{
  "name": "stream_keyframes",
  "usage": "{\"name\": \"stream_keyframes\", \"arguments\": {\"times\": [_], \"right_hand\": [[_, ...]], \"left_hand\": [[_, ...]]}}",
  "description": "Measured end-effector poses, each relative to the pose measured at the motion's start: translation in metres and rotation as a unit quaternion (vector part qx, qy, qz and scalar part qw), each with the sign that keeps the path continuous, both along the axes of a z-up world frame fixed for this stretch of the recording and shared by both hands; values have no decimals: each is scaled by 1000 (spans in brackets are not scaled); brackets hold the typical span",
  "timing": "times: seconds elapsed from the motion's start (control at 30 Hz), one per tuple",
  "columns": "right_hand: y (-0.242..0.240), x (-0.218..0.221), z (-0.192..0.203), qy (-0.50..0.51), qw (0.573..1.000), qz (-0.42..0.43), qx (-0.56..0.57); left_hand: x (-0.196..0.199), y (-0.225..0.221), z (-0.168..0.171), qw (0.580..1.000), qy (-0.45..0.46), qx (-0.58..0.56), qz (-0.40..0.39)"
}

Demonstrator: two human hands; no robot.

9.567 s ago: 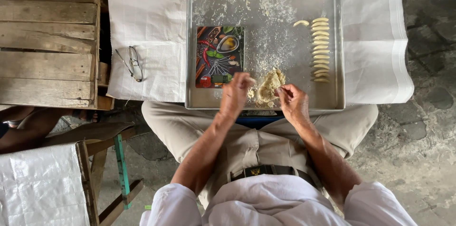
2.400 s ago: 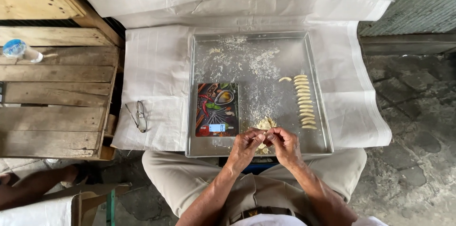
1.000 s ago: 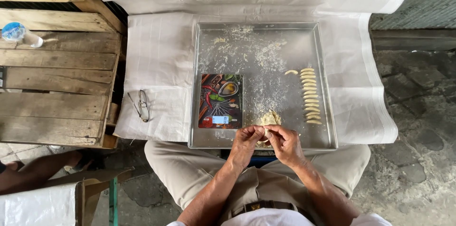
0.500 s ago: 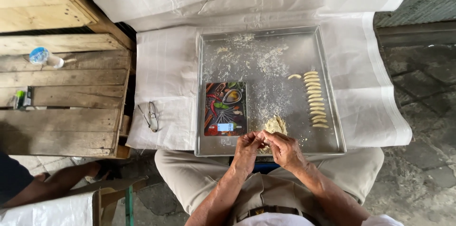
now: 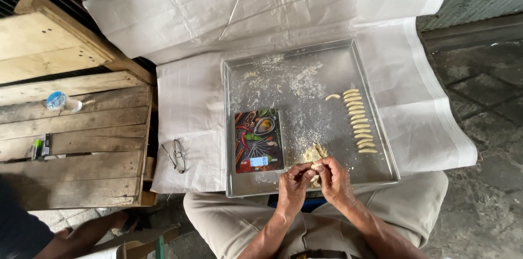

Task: The person is weighing small pieces of dough on a digital scale and then rolling them by hand into crescent shapes, which are then lined up on a metal baking tray.

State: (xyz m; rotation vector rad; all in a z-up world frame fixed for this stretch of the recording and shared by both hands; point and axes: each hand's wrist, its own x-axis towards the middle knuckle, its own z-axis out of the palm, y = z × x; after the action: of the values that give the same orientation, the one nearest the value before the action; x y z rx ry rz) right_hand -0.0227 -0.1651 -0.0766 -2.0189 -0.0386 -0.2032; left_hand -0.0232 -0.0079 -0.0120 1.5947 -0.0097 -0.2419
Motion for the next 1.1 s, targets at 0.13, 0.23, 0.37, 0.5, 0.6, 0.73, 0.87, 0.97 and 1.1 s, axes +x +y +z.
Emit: {"name": "stream_keyframes", "arguments": {"times": [0.13,0.23,0.37,0.5,0.6,0.73,0.87,0.97,1.1], "right_hand": [[3,2,20,-27,994,45,95],[-6,9,21,16,981,109,158],[-12,13,46,120,934,177,287],[-15,13,54,99,938,230,241],[-8,11,62,47,924,278,259],[4,6,53,52,964,162,204],[14,6,43,-21,983,74,164],[12,8,35,-11,987,39,158],[13,9,42,-4,988,74,139]], "left_hand": [[1,3,-3,999,-36,2,29],[1,8,2,999,-29,-42,10],[5,15,-2,993,-21,-86,-78],[13,25,45,968,53,-168,-180],[11,23,14,949,100,-257,-153],[6,10,-19,929,92,-358,-2],[1,6,-6,949,32,-311,43],[0,8,18,957,-21,-286,34],[4,12,2,968,-68,-234,63]]}}
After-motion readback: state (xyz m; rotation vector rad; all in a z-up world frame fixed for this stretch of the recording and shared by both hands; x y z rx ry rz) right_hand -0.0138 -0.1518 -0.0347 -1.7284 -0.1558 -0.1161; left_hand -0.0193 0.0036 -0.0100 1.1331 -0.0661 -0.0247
